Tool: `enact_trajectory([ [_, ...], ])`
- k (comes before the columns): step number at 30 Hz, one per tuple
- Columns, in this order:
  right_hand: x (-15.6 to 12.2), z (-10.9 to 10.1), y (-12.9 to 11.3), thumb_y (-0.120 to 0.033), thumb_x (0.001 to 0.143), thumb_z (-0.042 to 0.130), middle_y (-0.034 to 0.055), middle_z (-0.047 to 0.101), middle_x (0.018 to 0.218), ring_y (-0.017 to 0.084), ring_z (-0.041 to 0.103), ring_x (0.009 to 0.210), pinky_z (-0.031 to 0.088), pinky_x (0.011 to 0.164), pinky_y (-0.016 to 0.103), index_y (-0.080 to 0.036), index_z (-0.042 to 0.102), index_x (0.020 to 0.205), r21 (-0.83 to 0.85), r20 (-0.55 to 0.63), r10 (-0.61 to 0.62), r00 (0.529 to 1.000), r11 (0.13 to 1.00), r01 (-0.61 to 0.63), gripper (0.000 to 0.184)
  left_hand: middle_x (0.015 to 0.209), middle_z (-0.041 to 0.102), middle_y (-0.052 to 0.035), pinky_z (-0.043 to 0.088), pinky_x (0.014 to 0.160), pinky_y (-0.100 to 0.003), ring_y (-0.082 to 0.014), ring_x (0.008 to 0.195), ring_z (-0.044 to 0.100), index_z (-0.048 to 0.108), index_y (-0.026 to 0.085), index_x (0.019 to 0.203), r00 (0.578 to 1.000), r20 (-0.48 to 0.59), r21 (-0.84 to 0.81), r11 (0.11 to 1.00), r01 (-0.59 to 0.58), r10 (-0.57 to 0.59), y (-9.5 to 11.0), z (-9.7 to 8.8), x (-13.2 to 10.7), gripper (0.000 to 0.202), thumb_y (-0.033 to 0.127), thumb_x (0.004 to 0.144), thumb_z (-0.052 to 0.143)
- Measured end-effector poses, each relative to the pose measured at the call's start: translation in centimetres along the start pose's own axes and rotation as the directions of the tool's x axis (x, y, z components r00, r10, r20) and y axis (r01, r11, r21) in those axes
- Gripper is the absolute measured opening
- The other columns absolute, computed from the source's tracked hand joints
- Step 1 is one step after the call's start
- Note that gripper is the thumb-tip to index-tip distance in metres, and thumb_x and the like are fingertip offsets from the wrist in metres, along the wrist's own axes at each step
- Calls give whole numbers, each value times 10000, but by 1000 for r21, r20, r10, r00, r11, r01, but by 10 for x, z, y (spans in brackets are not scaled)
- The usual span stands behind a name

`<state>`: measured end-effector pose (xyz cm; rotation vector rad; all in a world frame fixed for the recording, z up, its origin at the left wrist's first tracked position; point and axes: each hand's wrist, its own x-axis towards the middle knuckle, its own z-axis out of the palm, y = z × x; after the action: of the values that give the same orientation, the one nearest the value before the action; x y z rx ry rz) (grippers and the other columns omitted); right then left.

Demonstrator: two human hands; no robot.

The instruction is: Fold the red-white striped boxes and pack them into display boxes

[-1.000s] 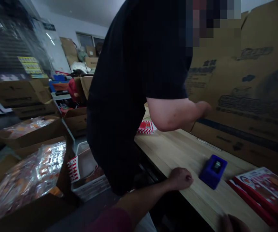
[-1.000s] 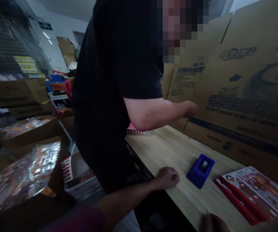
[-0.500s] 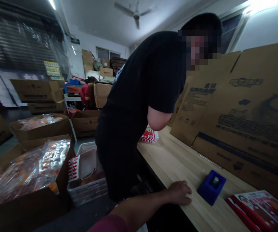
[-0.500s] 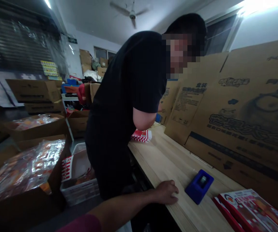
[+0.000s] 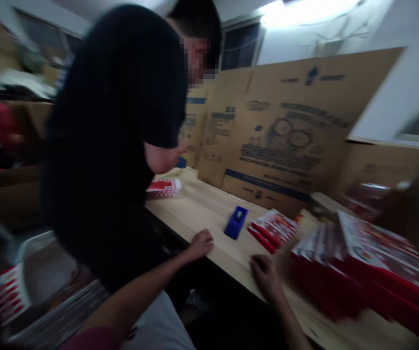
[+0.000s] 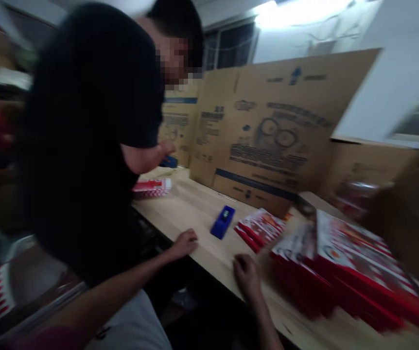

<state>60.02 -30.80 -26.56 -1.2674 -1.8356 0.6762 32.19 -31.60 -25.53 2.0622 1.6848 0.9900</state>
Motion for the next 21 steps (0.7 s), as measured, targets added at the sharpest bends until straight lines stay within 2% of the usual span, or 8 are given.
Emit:
enact_trajectory([
  [4,0,5,-2,-325,756,540,88,666,803,207,605,762,492,742,339,-138,666,811,49,-80,-11,997,999,15,233,810,652,-40,495,752,-275,-170,782,605,634,168,754,999,21,-114,993,-35,37,-8,-22,-11,169,285,743,512],
  [7,0,8,3,-249,751,530,66,664,808,182,598,759,481,729,300,-152,665,807,29,-109,17,994,999,-14,175,807,684,-52,502,745,-300,-200,763,627,646,190,764,1000,-12,-141,990,-19,17,-17,-35,-32,254,405,768,511],
  [11,-1,8,6,-199,743,523,50,663,807,166,596,745,475,711,277,-160,664,809,32,-116,30,993,999,-26,161,773,713,-30,499,723,-297,-220,741,644,651,232,718,986,-151,-33,997,74,-78,-35,-41,-71,295,498,751,530],
  [13,-1,8,5,-191,741,522,50,664,810,165,597,748,474,716,275,-161,663,800,39,-118,35,992,999,-31,156,711,710,-19,494,665,-283,-217,679,638,648,240,689,980,-153,19,992,128,-124,-49,-40,-84,321,528,743,517],
  [16,-1,8,5,-193,745,523,47,661,796,165,595,743,473,712,275,-160,664,795,51,-121,47,992,998,-42,153,685,717,-25,495,627,-283,-221,625,641,671,239,683,984,-5,49,983,176,-176,-73,-36,-92,323,536,690,542],
  [19,-1,8,8,-192,745,526,44,662,800,161,595,746,476,715,271,-160,666,807,67,-119,54,991,997,-46,156,799,750,-55,526,712,-316,-264,764,686,703,231,719,959,188,20,977,210,-210,-94,-36,-93,335,531,593,624],
  [21,-1,9,9,-185,740,528,43,664,807,158,598,752,479,724,267,-160,667,808,79,-124,56,991,996,-47,157,862,754,-67,537,750,-343,-289,860,688,708,221,750,940,229,-21,964,264,-253,-99,-39,-95,418,587,553,655],
])
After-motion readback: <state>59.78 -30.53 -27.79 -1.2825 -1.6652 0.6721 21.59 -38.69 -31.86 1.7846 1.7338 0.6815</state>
